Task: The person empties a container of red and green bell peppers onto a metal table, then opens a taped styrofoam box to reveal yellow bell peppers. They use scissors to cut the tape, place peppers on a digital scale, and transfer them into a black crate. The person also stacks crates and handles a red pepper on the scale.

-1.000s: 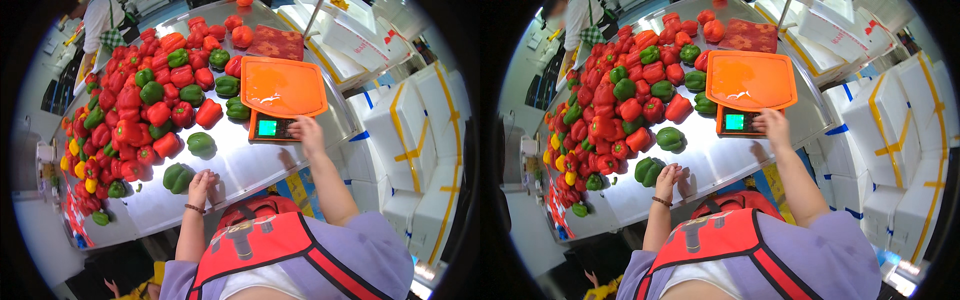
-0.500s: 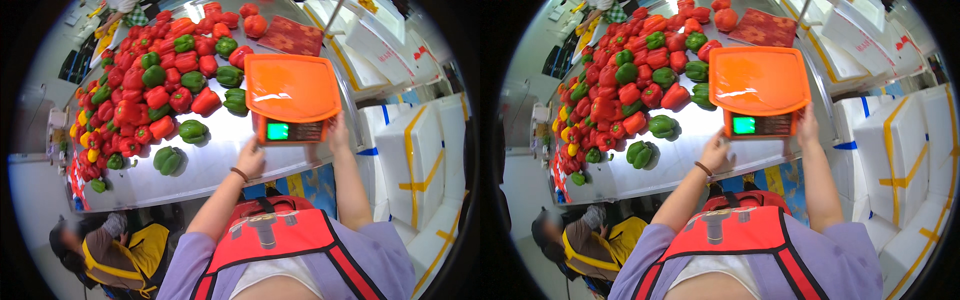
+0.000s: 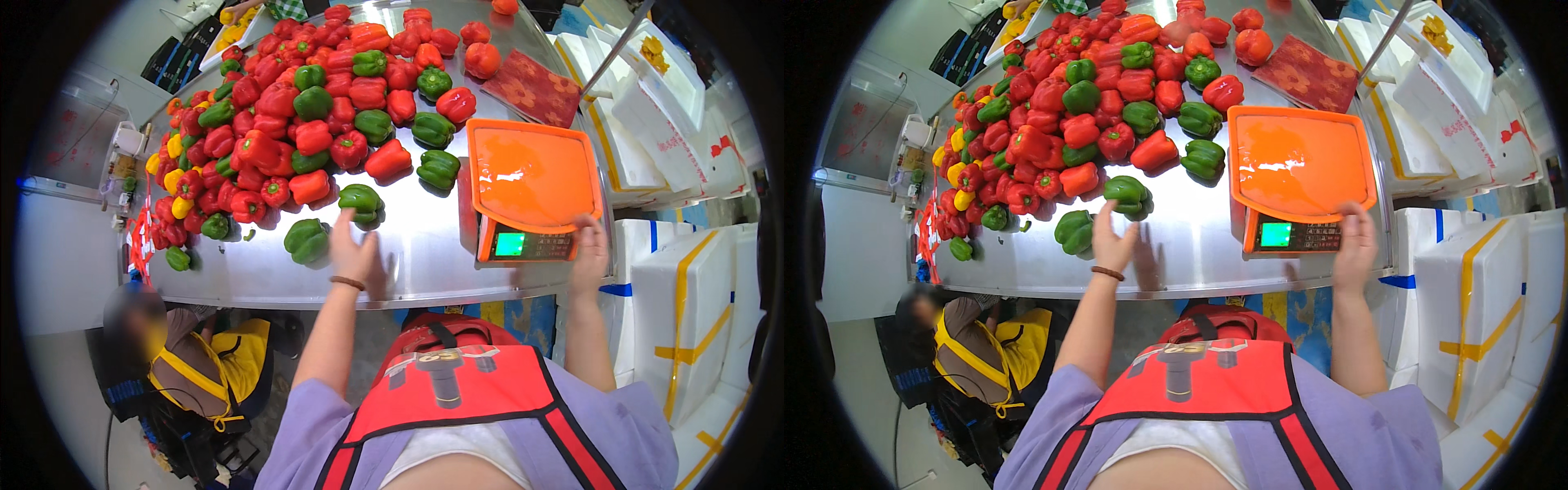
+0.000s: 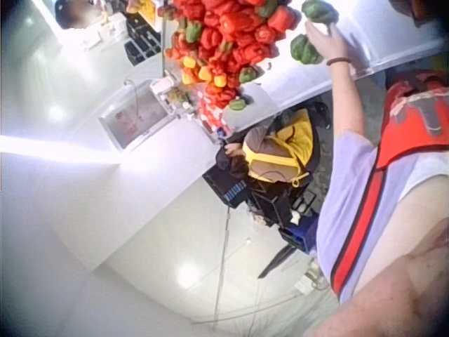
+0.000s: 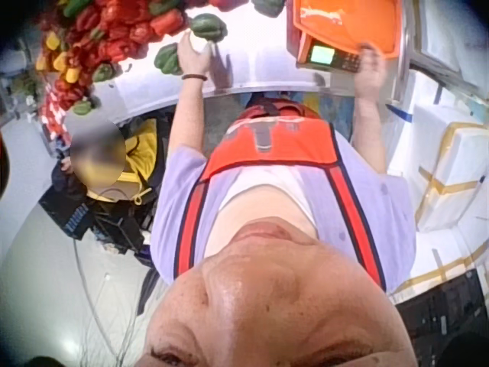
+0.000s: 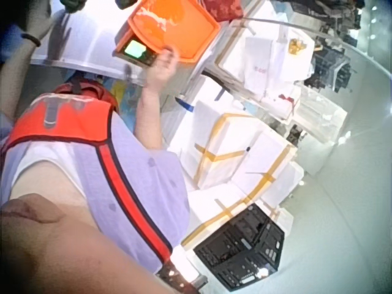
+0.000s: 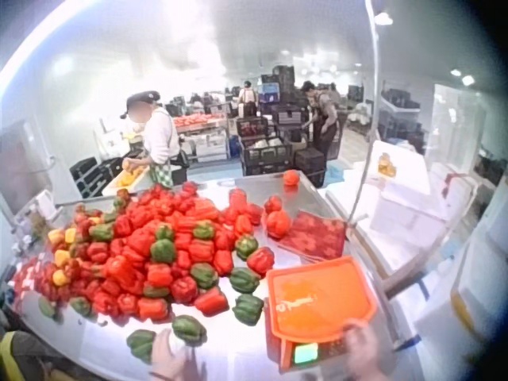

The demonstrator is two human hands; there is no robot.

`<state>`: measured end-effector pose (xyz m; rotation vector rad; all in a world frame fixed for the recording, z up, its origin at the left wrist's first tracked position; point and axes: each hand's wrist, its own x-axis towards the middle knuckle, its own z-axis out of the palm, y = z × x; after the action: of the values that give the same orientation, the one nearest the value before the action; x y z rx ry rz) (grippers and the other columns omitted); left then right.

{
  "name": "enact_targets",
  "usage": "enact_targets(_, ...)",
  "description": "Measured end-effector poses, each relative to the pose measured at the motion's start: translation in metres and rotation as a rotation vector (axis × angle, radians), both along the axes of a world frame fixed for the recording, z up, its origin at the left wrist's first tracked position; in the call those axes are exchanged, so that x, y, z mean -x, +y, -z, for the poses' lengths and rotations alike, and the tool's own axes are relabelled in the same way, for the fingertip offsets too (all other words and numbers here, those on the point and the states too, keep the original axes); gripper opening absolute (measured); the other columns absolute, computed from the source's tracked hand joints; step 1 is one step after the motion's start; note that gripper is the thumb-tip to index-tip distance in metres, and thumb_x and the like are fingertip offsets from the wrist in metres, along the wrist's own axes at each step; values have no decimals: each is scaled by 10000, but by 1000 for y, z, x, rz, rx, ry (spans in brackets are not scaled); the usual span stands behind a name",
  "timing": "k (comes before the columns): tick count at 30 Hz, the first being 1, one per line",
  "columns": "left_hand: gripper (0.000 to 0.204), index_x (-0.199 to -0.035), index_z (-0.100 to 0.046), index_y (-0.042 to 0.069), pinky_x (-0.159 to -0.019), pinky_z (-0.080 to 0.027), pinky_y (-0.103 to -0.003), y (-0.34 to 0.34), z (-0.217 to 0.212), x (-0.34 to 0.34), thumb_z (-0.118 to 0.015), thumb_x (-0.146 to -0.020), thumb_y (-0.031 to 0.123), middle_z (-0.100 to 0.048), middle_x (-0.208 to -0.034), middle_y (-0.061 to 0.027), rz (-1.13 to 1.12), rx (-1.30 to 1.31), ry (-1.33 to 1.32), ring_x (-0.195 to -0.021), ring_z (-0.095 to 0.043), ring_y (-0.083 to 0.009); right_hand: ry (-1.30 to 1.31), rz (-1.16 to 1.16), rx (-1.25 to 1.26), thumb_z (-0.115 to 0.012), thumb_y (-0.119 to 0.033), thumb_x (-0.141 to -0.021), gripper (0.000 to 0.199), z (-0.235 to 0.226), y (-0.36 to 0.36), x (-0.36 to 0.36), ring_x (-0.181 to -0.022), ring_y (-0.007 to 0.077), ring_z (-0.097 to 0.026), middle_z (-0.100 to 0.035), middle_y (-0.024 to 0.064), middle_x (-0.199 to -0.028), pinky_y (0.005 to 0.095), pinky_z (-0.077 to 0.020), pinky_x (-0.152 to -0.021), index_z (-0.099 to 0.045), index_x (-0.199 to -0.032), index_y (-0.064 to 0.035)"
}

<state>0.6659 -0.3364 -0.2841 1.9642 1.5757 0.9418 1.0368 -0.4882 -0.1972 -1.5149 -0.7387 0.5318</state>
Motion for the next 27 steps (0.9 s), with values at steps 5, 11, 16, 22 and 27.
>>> enact_targets(5, 758, -1306, -415, -8, -1025, -354, -420, 36, -16, 35, -772, -662, 176, -459, -1315, -219, 38, 58, 118, -1209, -433, -375, -134, -757, 224, -612, -128, -859, 264, -18, 66, 90, -1003, 211, -585, -605, 106, -1049, 305, -446, -901, -575, -1079, 14)
enact_targets(11, 830, -1339, -395, 112, -1023, -374, -419, 55, -22, 13, -802, -623, 218, -369, -1390, -210, 134, 48, 363, -1227, -421, -361, -990, -454, 162, -722, -175, -718, 569, 48, 175, 144, -1237, 378, -395, -447, 174, -1317, 463, -323, -1037, -502, -1225, -42)
enact_targets(16, 803, -1307, -428, 140, -1001, -385, -429, 68, -18, 12, -804, -604, 233, -402, -1361, -148, 163, 86, 371, -1206, -437, -341, -959, -288, 593, -722, -134, -672, 749, 79, 213, 154, -1277, 377, -319, -347, 134, -1389, 478, -279, -1069, -402, -1349, -171)
enact_targets(22, 709, -1229, -487, 167, -927, -396, -436, 81, -19, 33, -804, -601, 253, -452, -1260, -87, -68, -4, 487, -1105, -475, -314, -931, -323, 478, -744, -141, -681, 750, 90, 218, 179, -1186, 392, -399, -368, 145, -1353, 457, -386, -993, -404, -1349, -172)
enact_targets(27, 744, -1266, -460, 183, -985, -342, -431, 81, -16, 40, -803, -618, 307, -436, -1309, -97, -89, -9, 584, -1142, -456, -281, -698, -402, 502, -738, -165, -705, 767, 82, 229, 190, -1224, 448, -351, -314, 227, -1392, 469, -345, -1027, -364, -1371, -98)
